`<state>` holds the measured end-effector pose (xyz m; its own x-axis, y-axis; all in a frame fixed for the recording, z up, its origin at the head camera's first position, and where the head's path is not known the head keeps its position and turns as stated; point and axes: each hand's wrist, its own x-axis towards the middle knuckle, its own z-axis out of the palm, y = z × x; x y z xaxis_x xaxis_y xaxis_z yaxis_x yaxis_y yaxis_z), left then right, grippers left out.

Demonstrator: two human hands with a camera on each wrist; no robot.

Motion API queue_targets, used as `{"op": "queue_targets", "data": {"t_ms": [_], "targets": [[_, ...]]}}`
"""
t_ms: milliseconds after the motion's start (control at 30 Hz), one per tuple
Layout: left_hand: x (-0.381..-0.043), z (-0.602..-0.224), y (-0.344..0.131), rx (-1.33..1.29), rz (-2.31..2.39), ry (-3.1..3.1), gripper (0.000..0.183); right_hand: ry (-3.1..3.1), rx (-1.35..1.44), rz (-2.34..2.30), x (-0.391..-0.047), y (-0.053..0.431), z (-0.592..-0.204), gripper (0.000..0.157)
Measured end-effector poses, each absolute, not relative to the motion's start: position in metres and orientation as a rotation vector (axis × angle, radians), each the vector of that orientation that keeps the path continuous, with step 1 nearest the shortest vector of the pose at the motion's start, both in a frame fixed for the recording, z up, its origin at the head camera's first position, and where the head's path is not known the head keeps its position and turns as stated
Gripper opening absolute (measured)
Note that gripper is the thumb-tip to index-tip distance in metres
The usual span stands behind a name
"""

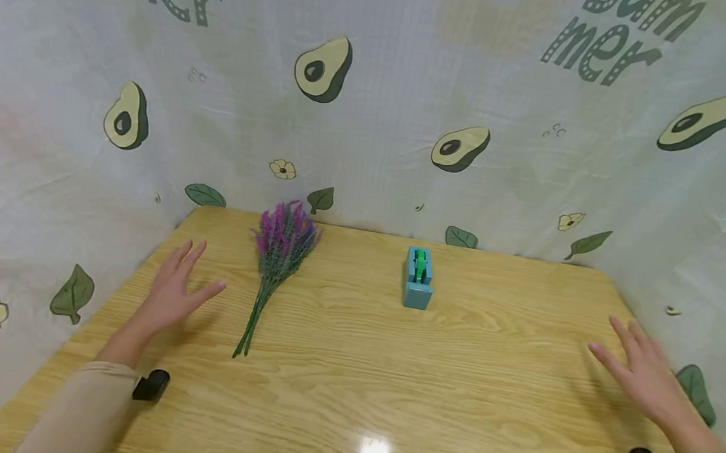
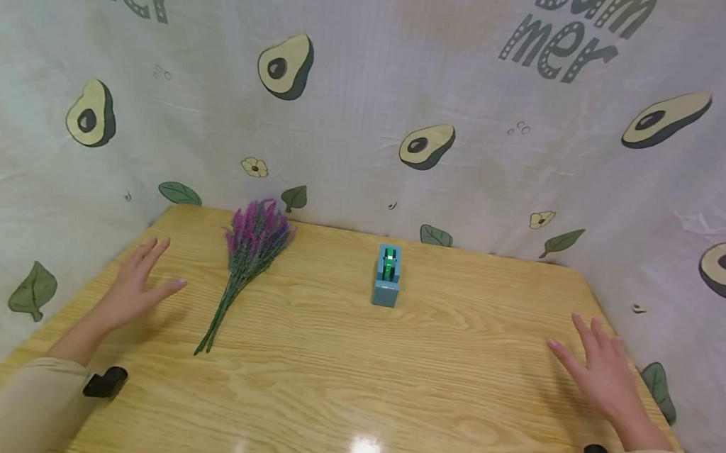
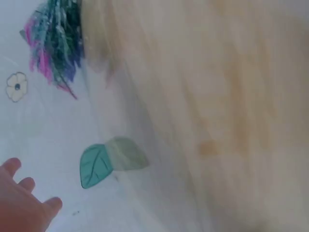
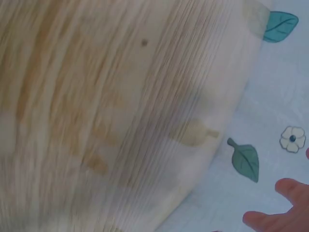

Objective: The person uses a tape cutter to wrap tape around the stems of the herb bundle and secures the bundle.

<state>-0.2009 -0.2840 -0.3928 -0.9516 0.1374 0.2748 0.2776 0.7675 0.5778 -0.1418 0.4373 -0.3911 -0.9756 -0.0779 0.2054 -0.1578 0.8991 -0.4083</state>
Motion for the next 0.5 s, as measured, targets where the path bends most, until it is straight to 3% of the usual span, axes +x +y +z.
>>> {"op": "queue_targets", "data": {"t_ms": [500], "targets": [[-0.21, -0.387, -0.242, -0.363, -1.305, -2.543, 0.089, -2.761, 0.269, 0.909, -0.142, 0.406, -0.386, 0.06]]}}
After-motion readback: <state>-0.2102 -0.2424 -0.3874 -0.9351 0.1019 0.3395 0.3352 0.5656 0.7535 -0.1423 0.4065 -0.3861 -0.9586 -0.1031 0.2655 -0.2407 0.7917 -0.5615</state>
